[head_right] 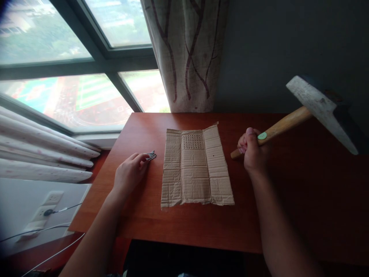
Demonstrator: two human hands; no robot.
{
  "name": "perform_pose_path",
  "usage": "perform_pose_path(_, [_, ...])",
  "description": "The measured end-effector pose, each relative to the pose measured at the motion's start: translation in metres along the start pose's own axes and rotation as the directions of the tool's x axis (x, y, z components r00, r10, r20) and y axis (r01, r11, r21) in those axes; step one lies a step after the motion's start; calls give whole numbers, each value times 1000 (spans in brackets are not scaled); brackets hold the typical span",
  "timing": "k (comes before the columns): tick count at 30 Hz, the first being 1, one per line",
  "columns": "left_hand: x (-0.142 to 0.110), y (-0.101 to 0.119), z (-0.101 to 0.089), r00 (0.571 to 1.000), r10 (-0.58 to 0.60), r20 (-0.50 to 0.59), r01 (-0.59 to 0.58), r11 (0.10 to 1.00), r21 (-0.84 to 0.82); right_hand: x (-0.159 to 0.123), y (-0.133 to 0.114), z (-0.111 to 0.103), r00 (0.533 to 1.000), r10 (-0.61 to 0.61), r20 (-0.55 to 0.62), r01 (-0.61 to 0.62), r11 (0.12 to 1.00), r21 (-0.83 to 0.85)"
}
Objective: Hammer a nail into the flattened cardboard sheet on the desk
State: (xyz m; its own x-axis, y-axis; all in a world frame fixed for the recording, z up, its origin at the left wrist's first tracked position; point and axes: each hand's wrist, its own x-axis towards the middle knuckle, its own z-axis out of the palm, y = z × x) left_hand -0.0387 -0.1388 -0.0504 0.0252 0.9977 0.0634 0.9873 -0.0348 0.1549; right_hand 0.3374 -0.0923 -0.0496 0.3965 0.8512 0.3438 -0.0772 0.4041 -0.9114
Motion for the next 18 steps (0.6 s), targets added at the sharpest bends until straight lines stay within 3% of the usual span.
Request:
perform_pose_path(12, [13,-7,-5,999,-2,-49,2,1000,9,-1,-1,0,1000,-5,-3,5,1000,-13])
perform_pose_path(18, [29,-15,-9,999,38,32,-42,990,135,0,0,0,1000,1,-6,-1,1000,-10])
